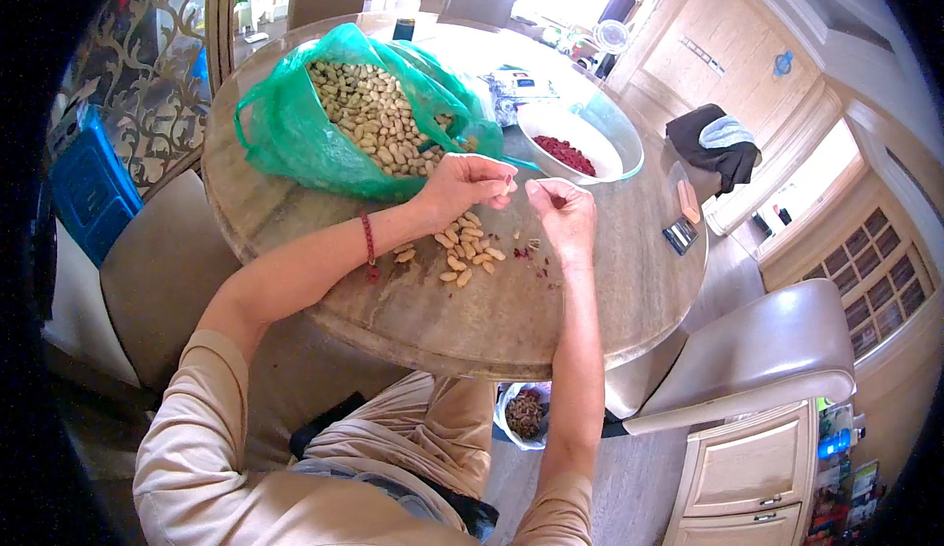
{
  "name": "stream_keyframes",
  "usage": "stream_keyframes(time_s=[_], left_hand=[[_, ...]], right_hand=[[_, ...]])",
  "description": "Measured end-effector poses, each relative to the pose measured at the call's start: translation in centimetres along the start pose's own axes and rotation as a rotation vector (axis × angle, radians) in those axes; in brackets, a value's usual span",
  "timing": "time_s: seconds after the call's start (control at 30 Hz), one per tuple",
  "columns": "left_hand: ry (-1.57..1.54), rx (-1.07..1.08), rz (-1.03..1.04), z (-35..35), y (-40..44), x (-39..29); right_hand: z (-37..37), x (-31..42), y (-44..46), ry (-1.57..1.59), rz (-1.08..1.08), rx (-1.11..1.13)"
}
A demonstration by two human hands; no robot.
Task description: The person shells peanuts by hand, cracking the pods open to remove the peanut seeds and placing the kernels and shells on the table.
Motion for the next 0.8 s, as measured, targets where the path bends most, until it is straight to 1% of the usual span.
stream_keyframes(time_s=[0.03,0.1,0.2,0.33,0.4,0.43,0.5,0.57,0.63,0.67,0.7,0.8], left_hand=[[-0.001,0.001,-0.001,0.1,0.0,0.0],[0.084,-0.014,0.006,0.2,-0.1,-0.1],[0.168,0.001,0.027,0.4,-0.2,-0.3],[0.179,0.013,0.052,0.4,-0.2,0.0],[0.361,0.039,0.132,0.6,-0.2,-0.4],[0.360,0.039,0.132,0.6,-0.2,-0.5],[0.579,0.050,0.194,0.9,-0.3,-0.9],[0.587,0.038,0.177,0.9,-0.3,-0.9],[0.598,0.028,0.161,0.7,-0.2,-0.5],[0.545,0.021,0.148,0.5,-0.2,-0.4],[0.492,0.014,0.136,0.4,-0.1,-0.3],[0.523,-0.014,0.137,0.2,-0.1,-0.9]], right_hand=[[0.2,0.9,-0.3,-0.001,0.001,0.000],[1.1,2.0,-1.1,0.124,0.062,0.051],[1.7,2.3,-1.2,0.135,0.043,0.061],[1.9,2.3,-1.2,0.176,0.048,0.092],[2.0,2.2,-1.2,0.186,0.064,0.097],[2.1,2.0,-1.2,0.196,0.080,0.103],[2.3,1.9,-1.2,0.173,0.073,0.095],[2.3,1.9,-1.2,0.150,0.065,0.085],[2.3,2.3,-1.5,0.091,0.120,0.073],[2.3,2.1,-1.5,0.093,0.120,0.071],[2.5,2.1,-1.5,0.142,0.105,0.083],[2.7,2.0,-1.4,0.217,0.095,0.109]])
Point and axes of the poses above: each hand's wrist, its own y-axis towards the middle knuckle, its own z-axis out of the palm, x = y × z, the point moved 7 cm from there along y, towards the middle knuckle, and after that the axes turned 8 degrees about -y, right-handed, at the moved point
